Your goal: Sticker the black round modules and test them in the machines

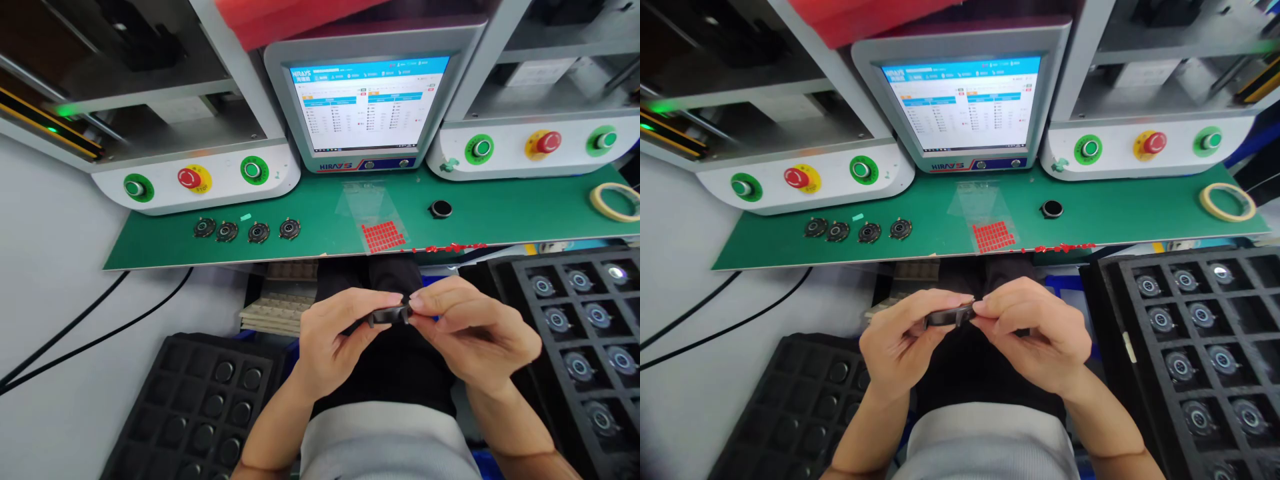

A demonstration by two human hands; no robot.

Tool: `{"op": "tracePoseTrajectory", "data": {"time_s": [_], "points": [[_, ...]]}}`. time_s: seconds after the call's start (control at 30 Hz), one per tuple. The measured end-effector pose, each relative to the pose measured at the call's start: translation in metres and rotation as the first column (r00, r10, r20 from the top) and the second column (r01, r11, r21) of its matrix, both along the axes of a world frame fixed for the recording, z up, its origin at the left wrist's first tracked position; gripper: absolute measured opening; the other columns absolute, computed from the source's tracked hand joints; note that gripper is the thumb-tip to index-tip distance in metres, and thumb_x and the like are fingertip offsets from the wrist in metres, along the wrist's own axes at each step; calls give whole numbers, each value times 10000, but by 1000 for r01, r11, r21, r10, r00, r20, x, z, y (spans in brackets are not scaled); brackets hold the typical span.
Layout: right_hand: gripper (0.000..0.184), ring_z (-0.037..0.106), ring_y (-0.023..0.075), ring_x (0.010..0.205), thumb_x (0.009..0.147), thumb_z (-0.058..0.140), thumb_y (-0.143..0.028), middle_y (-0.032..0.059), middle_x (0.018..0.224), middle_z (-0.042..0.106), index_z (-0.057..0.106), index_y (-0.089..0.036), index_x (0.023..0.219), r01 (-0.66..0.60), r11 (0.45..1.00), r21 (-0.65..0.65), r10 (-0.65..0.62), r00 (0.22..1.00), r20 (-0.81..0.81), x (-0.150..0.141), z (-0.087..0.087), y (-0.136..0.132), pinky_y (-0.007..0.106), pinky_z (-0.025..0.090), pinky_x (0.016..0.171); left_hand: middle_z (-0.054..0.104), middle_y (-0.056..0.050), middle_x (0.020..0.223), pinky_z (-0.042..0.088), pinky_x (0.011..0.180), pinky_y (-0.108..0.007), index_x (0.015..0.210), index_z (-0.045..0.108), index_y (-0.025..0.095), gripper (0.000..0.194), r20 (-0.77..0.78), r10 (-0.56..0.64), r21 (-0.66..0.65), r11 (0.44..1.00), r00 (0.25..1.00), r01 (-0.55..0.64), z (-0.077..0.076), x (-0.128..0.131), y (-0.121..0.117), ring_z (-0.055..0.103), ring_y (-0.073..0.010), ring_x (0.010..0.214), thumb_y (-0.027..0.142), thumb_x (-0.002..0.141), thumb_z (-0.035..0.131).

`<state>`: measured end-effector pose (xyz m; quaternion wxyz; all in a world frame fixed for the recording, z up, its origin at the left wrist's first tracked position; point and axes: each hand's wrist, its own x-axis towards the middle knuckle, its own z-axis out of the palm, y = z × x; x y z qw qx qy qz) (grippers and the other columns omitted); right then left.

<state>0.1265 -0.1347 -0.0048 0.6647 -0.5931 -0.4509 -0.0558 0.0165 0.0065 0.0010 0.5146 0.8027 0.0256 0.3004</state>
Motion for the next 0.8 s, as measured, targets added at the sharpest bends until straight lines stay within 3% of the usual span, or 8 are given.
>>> {"op": "tracePoseTrajectory", "data": {"time_s": [0.13, 0.27, 0.43, 0.53, 0.67, 0.8], "points": [[294, 704, 170, 708, 697, 753, 36, 4, 775, 745, 636, -218, 789, -55, 998, -12, 54, 997, -58, 3, 4, -2, 318, 595, 612, 768, -22, 978, 571, 750, -190, 1119, 696, 234, 259, 0, -49, -39, 998, 999, 49, -1, 0, 2, 722, -124, 827, 133, 886, 644], [225, 672, 150, 637, 745, 748, -29, -1, 724, 720, 620, -214, 743, -209, 974, -81, 190, 962, -198, 13, 16, -5, 302, 568, 579, 769, -30, 973, 560, 725, -194, 1107, 706, 241, 218, -18, -93, -102, 991, 995, 91, -1, -1, 3, 723, -135, 835, 196, 909, 625], [272, 638, 132, 639, 786, 695, -30, -9, 756, 691, 516, -213, 694, -308, 942, -131, 287, 945, -157, 18, 23, -6, 308, 547, 592, 769, -42, 960, 568, 725, -209, 1104, 706, 233, 203, 9, -121, -149, 981, 993, 121, -1, -1, -1, 723, -137, 814, 248, 927, 608], [316, 631, 131, 660, 767, 671, 0, -11, 783, 673, 460, -213, 666, -258, 960, -111, 254, 966, -55, 14, 16, -6, 342, 571, 630, 771, -44, 964, 573, 735, -212, 1108, 697, 218, 201, 69, -65, -137, 988, 996, 74, -2, 1, -7, 728, -140, 835, 245, 934, 600], [376, 660, 134, 700, 738, 669, 29, -38, 804, 690, 409, -221, 630, -101, 994, -45, 103, 993, 65, 6, 6, -7, 384, 607, 730, 769, -45, 1001, 578, 793, -229, 1133, 676, 202, 216, 151, -14, -134, 990, 988, 35, -5, 4, -14, 727, -143, 902, 206, 931, 600], [339, 689, 156, 679, 720, 776, -65, -13, 871, 734, 498, -259, 724, 43, 999, -24, -43, 999, 4, -1, 3, -8, 354, 621, 643, 765, -63, 1018, 580, 793, -234, 1147, 666, 188, 231, 189, -31, -143, 988, 981, 58, -8, 5, -13, 723, -144, 908, 187, 923, 610]]}}
